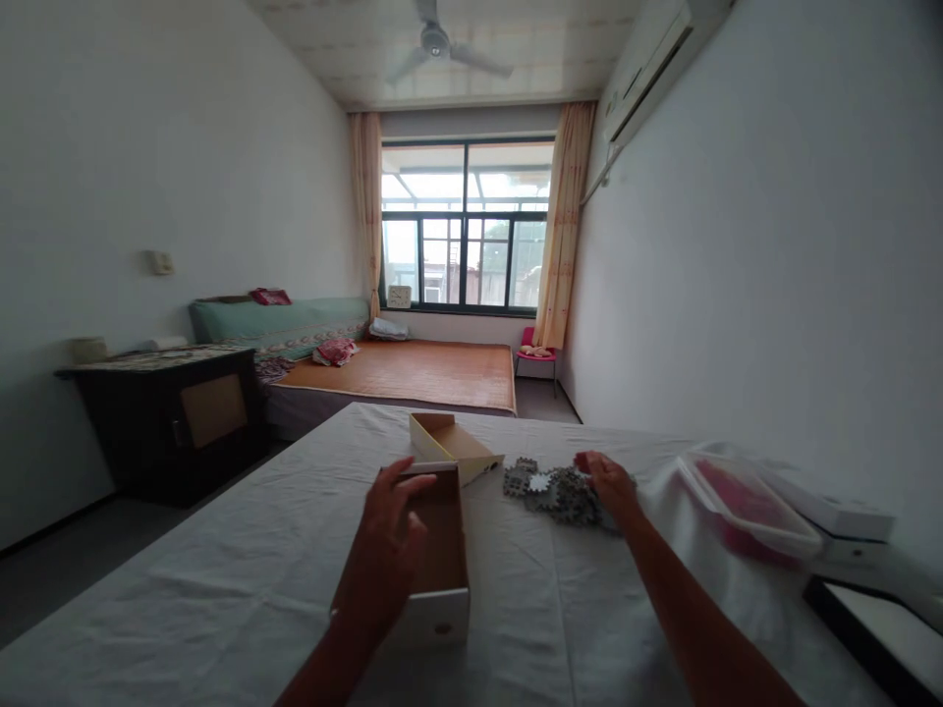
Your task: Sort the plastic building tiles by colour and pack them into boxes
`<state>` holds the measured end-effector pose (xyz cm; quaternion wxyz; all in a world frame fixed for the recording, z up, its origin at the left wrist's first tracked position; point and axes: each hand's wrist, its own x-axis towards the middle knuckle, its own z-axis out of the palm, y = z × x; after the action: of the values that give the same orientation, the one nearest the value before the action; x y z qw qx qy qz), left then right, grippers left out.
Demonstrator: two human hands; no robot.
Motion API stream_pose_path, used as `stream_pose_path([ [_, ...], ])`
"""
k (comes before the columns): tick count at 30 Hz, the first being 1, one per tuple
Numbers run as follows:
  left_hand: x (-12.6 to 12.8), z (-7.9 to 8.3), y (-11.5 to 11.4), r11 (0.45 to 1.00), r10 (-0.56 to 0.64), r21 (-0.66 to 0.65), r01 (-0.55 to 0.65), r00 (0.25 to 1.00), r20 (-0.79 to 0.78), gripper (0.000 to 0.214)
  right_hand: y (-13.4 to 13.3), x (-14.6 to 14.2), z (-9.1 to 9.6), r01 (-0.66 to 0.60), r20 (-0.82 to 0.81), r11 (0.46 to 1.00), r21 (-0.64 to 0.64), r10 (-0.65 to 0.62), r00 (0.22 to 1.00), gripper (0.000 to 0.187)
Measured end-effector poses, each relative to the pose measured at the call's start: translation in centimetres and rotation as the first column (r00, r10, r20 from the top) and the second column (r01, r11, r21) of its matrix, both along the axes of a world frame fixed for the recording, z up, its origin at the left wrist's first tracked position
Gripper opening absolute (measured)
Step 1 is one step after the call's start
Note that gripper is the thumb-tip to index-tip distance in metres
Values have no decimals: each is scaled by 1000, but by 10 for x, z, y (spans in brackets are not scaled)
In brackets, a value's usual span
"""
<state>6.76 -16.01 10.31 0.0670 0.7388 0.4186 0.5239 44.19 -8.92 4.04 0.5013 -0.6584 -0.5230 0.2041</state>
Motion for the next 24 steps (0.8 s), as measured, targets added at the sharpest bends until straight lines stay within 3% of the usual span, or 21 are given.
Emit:
stream_pose_path([
  [3, 65, 7, -28, 965, -259, -71, 253, 961, -96, 40, -7, 62, -5, 178, 29, 984, 14, -178, 984, 61],
  [5, 102, -6, -37, 907, -412, -150, 393, 902, -126, 40, -11, 76, -11, 167, 164, 986, 17, -168, 972, 70],
  [7, 130, -31, -41, 829, -553, -223, 513, 811, -192, 39, -11, 66, -16, 49, 419, 999, -8, -41, 907, 82],
  [9, 148, -57, -42, 775, -631, -228, 589, 710, -311, 37, -8, 42, -17, -84, 649, 990, -110, 136, 748, 93],
  [12, 153, -78, -46, 780, -598, -150, 607, 655, -462, 35, 1, 10, -13, -129, 743, 940, -315, 329, 583, 110],
  [15, 118, -61, -46, 876, -419, -2, 482, 759, -498, 39, 11, 4, -8, -119, 717, 888, -444, 431, 548, 108],
  [19, 15, -21, -16, 981, -70, 130, 142, 892, -446, 31, 17, 14, -11, -195, 761, 889, -414, 455, 463, 87],
  [21, -40, -14, 9, 993, 91, 107, -56, 930, -356, 26, 17, 12, -16, -182, 808, 911, -371, 413, 420, 81],
  [23, -79, -20, 31, 981, 183, -14, -194, 944, -275, 28, 17, 5, -22, -133, 848, 939, -317, 344, 404, 72],
  [24, -90, -26, 40, 972, 179, -109, -209, 955, -236, 31, 17, 1, -25, -103, 862, 952, -289, 305, 405, 68],
])
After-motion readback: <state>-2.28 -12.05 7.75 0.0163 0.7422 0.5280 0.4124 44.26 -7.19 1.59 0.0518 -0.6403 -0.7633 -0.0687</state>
